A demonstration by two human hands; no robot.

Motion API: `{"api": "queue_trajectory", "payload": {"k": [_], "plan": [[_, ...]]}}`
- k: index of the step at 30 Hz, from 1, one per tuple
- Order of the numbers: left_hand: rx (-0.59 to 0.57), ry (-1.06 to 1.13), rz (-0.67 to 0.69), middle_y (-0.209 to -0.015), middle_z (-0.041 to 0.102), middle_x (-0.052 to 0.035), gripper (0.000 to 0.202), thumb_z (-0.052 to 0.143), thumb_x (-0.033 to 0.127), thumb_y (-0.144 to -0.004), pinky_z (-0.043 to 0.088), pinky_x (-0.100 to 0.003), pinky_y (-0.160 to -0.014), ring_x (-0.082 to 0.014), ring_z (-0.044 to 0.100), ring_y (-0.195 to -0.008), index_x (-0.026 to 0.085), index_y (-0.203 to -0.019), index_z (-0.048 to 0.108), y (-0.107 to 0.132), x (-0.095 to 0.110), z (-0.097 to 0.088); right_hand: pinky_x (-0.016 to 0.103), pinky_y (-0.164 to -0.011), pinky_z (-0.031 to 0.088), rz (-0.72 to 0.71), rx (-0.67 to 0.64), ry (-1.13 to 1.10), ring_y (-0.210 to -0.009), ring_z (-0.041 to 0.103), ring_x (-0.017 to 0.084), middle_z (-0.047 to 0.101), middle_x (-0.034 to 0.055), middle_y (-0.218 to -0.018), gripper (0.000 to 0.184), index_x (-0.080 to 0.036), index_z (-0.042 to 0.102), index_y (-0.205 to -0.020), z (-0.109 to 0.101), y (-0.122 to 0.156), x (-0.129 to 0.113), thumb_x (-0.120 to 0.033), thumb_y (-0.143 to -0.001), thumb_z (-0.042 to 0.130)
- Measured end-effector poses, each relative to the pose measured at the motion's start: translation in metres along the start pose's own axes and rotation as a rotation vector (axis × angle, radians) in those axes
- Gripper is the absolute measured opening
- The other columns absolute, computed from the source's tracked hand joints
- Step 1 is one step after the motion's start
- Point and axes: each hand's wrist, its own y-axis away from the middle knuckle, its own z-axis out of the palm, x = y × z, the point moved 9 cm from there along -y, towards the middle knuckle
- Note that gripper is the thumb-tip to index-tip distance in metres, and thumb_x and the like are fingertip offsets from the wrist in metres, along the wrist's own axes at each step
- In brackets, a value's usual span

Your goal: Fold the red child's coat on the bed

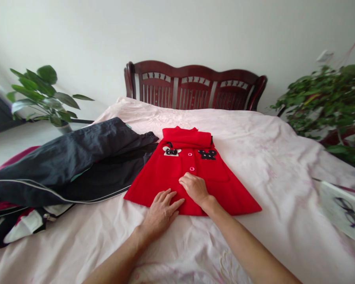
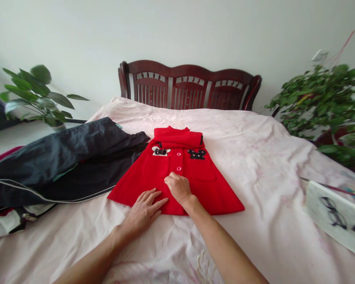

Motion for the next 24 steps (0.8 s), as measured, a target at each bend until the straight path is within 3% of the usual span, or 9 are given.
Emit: {"api": "queue_trajectory", "payload": {"k": [6,11,13,19,24], "plan": [[-0.008,-0.019,-0.006,-0.138,0.058,-0.0081,0.043,0.056,0.028,-0.095,0.043,-0.05,-0.108,-0.0294,0.047,-0.134,0.034,-0.138,0.055,0.0,0.0,0.0,0.026,-0.066,0.04,-0.08,-0.09,0.072,-0.082,0.064,0.015,0.067,0.0065,-0.095,0.026,-0.02,0.069,-0.09,0.009,-0.009,-0.01,-0.018,-0.099,0.044],[-0.013,-0.014,-0.001,-0.139,0.057,-0.0069,0.044,0.055,0.029,-0.096,0.044,-0.05,-0.107,-0.0295,0.047,-0.134,0.035,-0.139,0.054,-0.001,0.002,-0.001,0.025,-0.063,0.039,0.202,0.079,-0.004,-0.084,0.064,0.016,0.066,0.0076,-0.102,0.029,-0.019,0.064,-0.104,-0.005,0.0,0.033,-0.025,-0.103,0.036],[-0.015,-0.02,-0.001,-0.139,0.057,-0.007,0.044,0.055,0.028,-0.096,0.044,-0.051,-0.108,-0.0299,0.047,-0.134,0.035,-0.139,0.054,-0.001,0.003,-0.001,0.024,-0.064,0.04,0.239,0.117,-0.07,-0.085,0.064,0.016,0.066,0.0054,-0.101,0.025,-0.02,0.065,-0.101,-0.009,0.008,0.043,-0.027,-0.102,0.04],[-0.002,-0.029,-0.012,-0.139,0.057,-0.0082,0.044,0.056,0.026,-0.095,0.042,-0.051,-0.109,-0.0295,0.046,-0.135,0.032,-0.138,0.054,0.0,0.004,-0.003,0.025,-0.069,0.041,0.022,-0.004,-0.008,-0.085,0.064,0.016,0.068,0.0025,-0.094,0.015,-0.025,0.07,-0.097,-0.001,0.013,0.018,-0.026,-0.096,0.055],[0.001,-0.032,-0.013,-0.138,0.058,-0.008,0.045,0.057,0.025,-0.094,0.042,-0.051,-0.11,-0.0297,0.047,-0.135,0.031,-0.138,0.054,0.0,0.005,-0.004,0.027,-0.069,0.04,-0.021,-0.052,0.093,-0.084,0.063,0.017,0.068,0.0068,-0.091,0.023,-0.019,0.068,-0.089,0.004,0.002,0.008,-0.016,-0.097,0.046]]}}
